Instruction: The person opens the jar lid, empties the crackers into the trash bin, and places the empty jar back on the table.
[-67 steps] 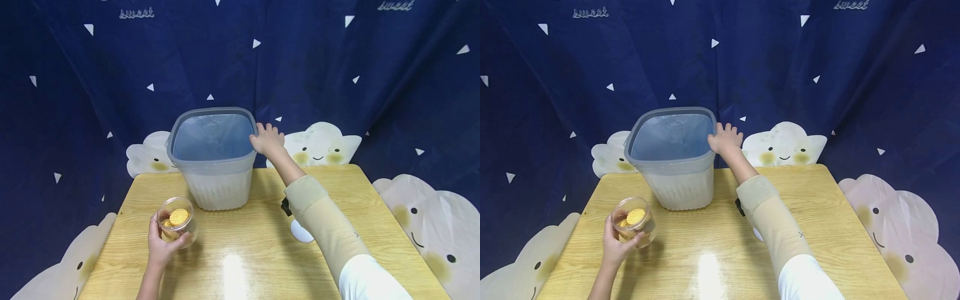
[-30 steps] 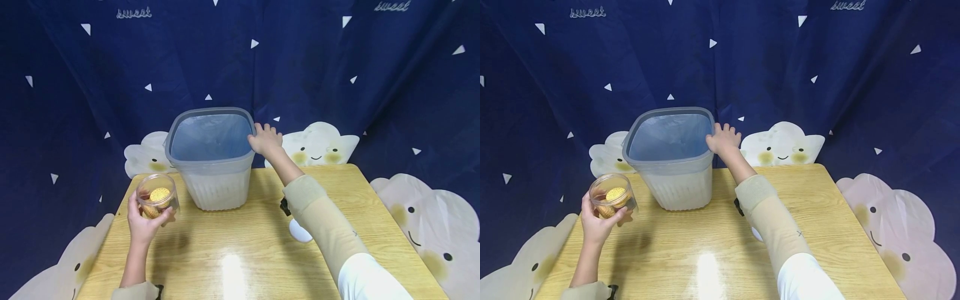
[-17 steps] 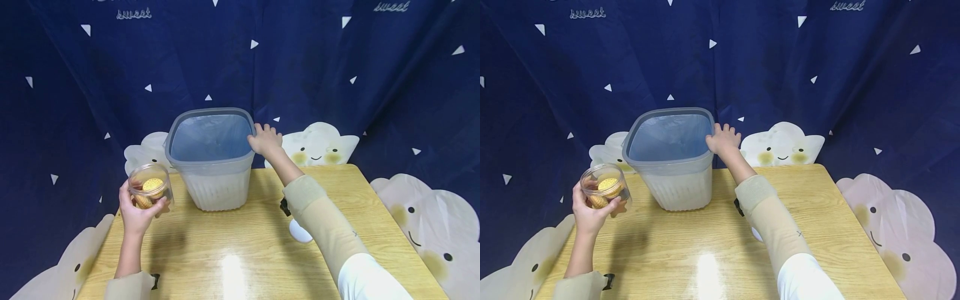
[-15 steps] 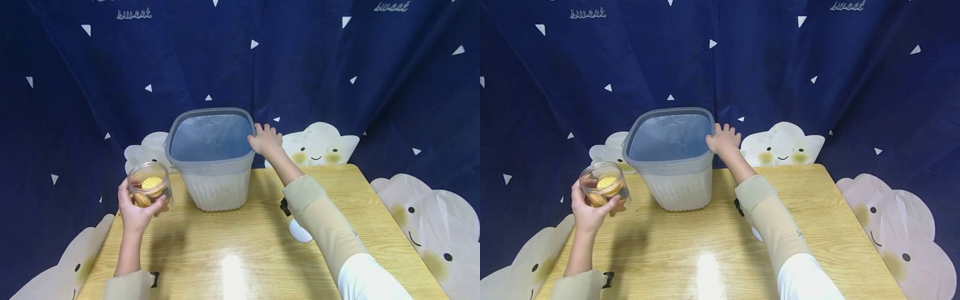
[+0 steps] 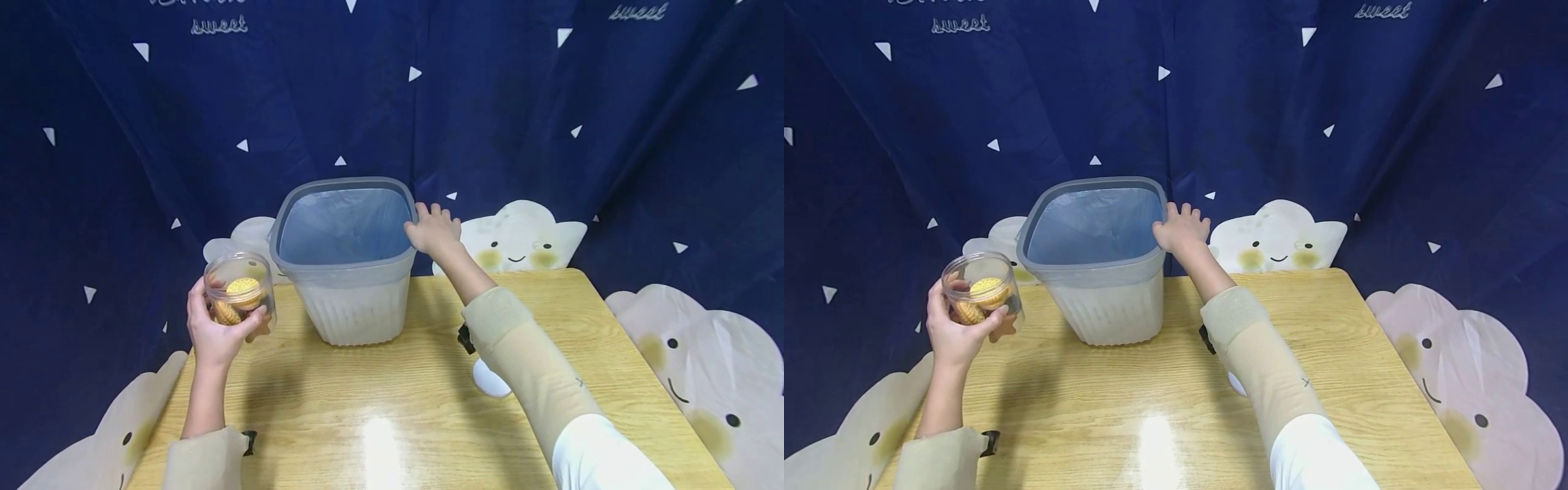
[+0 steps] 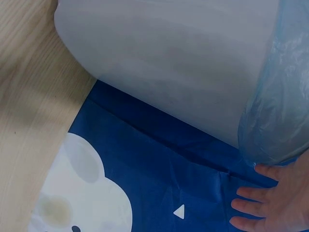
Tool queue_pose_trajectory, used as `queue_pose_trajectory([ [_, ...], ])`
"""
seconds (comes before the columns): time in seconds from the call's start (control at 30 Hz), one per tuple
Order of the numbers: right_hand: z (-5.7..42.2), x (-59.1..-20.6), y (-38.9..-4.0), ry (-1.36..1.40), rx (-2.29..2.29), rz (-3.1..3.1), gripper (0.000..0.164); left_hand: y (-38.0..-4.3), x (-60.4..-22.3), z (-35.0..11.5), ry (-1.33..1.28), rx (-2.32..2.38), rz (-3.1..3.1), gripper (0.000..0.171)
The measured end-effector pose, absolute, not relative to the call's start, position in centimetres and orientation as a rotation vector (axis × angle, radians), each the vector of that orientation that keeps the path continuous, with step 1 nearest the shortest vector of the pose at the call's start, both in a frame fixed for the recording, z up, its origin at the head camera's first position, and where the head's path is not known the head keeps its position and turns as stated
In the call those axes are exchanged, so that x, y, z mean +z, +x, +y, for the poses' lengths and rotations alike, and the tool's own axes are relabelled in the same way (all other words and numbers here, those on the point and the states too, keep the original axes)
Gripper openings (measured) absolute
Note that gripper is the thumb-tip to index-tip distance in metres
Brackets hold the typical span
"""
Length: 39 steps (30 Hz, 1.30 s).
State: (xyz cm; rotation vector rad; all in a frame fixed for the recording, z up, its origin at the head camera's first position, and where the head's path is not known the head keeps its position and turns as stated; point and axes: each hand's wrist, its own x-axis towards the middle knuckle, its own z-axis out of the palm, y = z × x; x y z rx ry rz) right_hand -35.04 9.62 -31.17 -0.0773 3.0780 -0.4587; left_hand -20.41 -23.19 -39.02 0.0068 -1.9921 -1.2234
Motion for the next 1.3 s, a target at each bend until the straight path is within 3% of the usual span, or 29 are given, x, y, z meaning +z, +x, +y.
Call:
queue_pose_trajectory([
  [0.47, 9.6, -31.1, -34.9, -0.084, -0.465, 3.083, 0.061, -22.0, -36.9, -23.5, -0.034, -1.179, -2.014, 0.079],
  [1.3, 9.9, -31.1, -35.0, -0.089, -0.457, 3.074, 0.061, -23.8, -33.8, -24.0, -0.062, -1.118, -2.041, 0.088],
])
